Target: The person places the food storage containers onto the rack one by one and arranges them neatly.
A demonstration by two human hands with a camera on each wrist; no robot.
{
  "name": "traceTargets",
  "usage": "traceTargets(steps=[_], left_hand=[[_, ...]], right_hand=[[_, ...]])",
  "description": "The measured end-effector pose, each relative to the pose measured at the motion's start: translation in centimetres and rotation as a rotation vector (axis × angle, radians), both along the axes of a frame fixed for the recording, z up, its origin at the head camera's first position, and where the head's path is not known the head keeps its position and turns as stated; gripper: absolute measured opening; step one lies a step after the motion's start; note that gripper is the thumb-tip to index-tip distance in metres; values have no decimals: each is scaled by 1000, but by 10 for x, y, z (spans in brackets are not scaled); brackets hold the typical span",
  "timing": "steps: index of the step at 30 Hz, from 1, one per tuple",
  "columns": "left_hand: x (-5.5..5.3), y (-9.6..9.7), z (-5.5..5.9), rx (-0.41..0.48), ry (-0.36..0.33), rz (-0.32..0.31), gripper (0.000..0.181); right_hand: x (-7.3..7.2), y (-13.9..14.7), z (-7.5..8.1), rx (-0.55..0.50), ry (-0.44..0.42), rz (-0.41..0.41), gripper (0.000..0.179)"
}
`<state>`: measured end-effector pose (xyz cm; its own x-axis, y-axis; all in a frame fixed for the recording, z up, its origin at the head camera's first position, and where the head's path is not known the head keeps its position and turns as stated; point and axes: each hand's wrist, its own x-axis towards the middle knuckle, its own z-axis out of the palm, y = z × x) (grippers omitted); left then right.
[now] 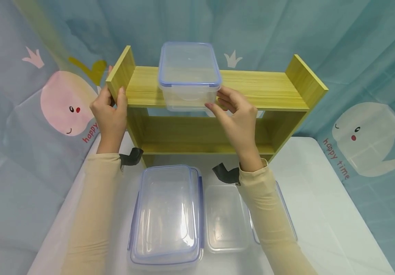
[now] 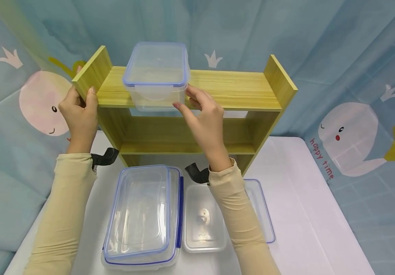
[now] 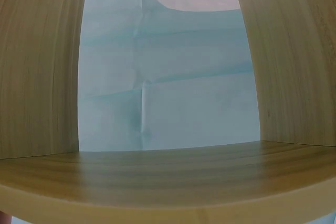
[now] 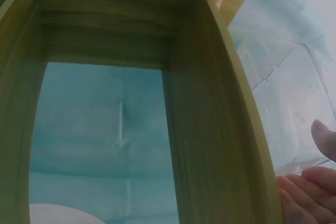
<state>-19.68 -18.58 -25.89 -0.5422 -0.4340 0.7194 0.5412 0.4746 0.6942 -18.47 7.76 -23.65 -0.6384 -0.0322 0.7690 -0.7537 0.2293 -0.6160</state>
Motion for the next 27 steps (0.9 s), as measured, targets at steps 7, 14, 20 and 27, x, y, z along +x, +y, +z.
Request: traceTargets(steps=[7, 14, 20, 27], left_hand=[[1, -1, 0, -18, 28, 0, 37], [2, 1, -5, -72, 52, 8, 38], [-2, 7, -5, -84, 53, -4, 38], [-4, 10, -3, -102, 74, -12, 38]], right_hand=[[-10, -12, 4, 27, -4, 15, 37], [-17, -17, 5, 43, -47, 38, 33], [-18, -14, 13, 42, -167, 18, 31], [-20, -16, 21, 132, -241, -7, 43]])
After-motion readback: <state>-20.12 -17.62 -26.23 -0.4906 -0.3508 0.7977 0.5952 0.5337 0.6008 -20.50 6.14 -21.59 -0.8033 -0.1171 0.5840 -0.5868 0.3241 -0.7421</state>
